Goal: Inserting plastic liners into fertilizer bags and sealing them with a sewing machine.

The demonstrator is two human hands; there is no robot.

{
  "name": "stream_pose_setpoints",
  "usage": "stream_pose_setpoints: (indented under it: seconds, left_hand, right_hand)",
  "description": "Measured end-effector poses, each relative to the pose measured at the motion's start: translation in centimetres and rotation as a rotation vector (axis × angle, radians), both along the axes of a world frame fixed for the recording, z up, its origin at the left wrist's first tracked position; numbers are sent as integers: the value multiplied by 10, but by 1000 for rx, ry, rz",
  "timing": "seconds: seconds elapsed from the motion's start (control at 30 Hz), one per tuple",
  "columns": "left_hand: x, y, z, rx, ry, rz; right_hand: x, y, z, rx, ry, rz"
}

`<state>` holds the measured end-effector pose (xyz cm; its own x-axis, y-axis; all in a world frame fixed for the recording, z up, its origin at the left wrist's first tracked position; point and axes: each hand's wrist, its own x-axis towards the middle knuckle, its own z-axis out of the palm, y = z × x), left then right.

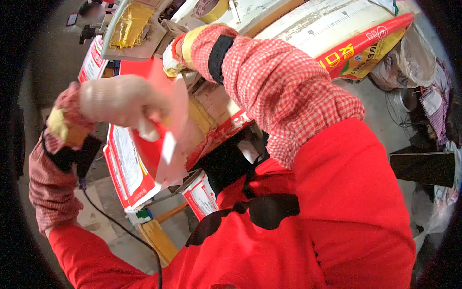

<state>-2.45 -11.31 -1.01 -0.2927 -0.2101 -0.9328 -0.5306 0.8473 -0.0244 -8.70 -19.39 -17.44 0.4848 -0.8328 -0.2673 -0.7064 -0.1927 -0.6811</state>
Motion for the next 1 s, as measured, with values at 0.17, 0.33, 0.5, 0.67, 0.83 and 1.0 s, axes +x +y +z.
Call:
stream_pose_setpoints:
  seconds: [0.17,0.33,0.5,0.67,0.83,1.0]
  left_hand:
    - [13,25,76,-480,-578,-141]
    - [48,80,44,-135,-237,-699]
    - [40,134,-22,31,39,-484]
    - [29,127,-49,218,323,-519]
    - [32,130,-46,248,220,-524]
    - [41,129,-49,183,453,-657]
  right_hand:
    - [5,4,1,-847,298,546]
    - [5,31,-30,-387,169,-170]
    - [26,161,-8,-623,58,-179]
    - [28,210,-6,-344,29,11]
    - [32,168,-6,-379,-215,-701]
    - [64,162,-12,-337,-408,-749]
